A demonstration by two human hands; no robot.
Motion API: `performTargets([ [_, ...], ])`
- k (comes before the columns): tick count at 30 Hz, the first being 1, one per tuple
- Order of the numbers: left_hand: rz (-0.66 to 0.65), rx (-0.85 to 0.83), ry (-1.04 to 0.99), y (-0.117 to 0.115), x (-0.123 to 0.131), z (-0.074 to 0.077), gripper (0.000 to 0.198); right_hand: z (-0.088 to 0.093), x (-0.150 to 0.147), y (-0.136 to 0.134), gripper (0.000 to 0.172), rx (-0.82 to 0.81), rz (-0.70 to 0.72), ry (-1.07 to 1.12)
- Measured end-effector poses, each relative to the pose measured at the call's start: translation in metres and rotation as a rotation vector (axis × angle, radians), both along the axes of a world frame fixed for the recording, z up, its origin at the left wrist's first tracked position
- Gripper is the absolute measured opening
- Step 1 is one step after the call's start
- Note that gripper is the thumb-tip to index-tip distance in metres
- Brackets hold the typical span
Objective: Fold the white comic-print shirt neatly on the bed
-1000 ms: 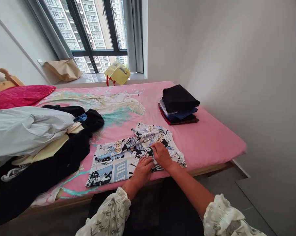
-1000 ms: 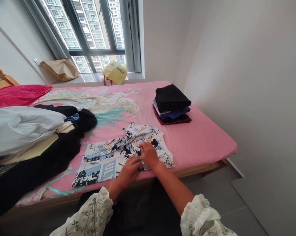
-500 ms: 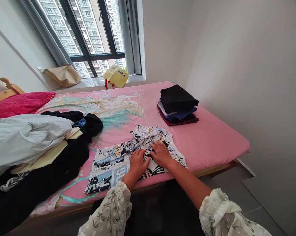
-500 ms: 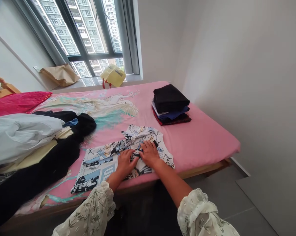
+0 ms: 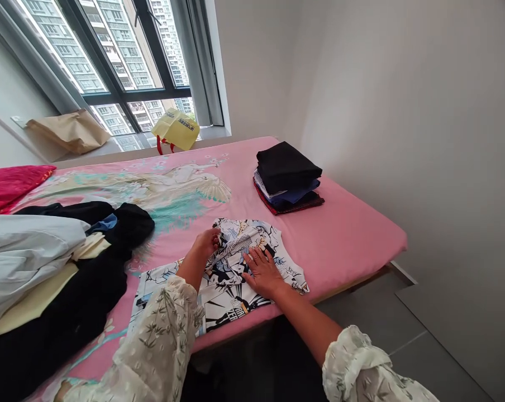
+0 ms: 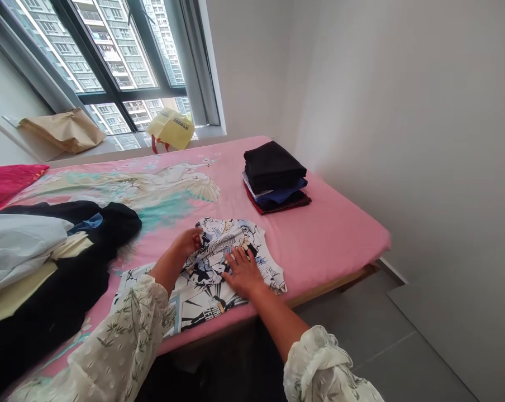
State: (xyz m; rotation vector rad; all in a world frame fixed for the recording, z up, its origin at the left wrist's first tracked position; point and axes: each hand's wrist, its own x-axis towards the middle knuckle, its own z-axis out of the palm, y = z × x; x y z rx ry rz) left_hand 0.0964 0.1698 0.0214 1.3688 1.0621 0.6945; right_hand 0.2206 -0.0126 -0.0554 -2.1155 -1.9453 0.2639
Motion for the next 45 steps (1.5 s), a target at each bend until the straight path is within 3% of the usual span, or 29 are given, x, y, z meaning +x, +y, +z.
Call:
performTargets([
  [4,-0.199,0.176,-0.028,-0.05,-0.002,0.006,0.036,-0.001,0.001,-0.002,0.064,0.046,0.004,0.008],
  [6,-0.382,0.318,-0.008,-0.078,-0.012,0.004,0.037,-0.001,0.001,-0.003,0.065,0.065,0.01,0.013],
  [8,-0.616,0.614,0.101,-0.1,-0.026,-0.002,0.031,-0.001,0.0,-0.004,0.066,0.065,0.019,0.019],
  [10,-0.738,0.919,0.242,-0.111,-0.04,-0.011,0.025,0.0,-0.001,-0.003,0.064,0.05,0.039,0.032],
  [12,-0.655,1.048,0.326,-0.113,-0.049,-0.021,0.018,0.0,-0.002,-0.003,0.062,0.033,0.052,0.047],
  [14,-0.499,1.054,0.368,-0.111,-0.053,-0.031,0.018,-0.001,-0.002,-0.002,0.062,0.012,0.051,0.057],
  [17,-0.366,1.09,0.506,-0.108,-0.051,-0.047,0.055,-0.005,-0.002,-0.002,0.062,-0.024,0.065,0.062],
  [19,-0.344,1.091,0.621,-0.108,-0.049,-0.06,0.072,-0.007,-0.002,-0.001,0.06,-0.05,0.076,0.06],
  [22,-0.334,1.087,0.71,-0.108,-0.05,-0.078,0.07,-0.008,-0.004,0.0,0.06,-0.069,0.062,0.05],
  [25,-0.335,1.103,0.725,-0.107,-0.052,-0.086,0.068,-0.005,-0.008,-0.004,0.055,-0.06,0.039,0.039],
  [31,-0.324,1.081,0.702,-0.108,-0.054,-0.082,0.068,0.004,-0.024,-0.036,0.043,0.028,-0.067,0.036],
  [35,-0.22,1.095,0.655,-0.119,-0.047,-0.076,0.069,0.012,-0.035,-0.05,0.042,0.093,-0.157,0.059],
  [40,-0.122,1.104,0.598,-0.132,-0.033,-0.066,0.033,0.027,-0.04,-0.051,0.049,0.185,-0.195,0.098],
  [43,-0.159,1.119,0.575,-0.13,-0.037,-0.058,0.027,0.032,-0.032,-0.062,0.048,0.218,-0.179,0.117],
  [45,-0.249,1.138,0.562,-0.126,-0.047,-0.052,0.027,0.033,-0.021,-0.075,0.032,0.217,-0.184,0.14],
])
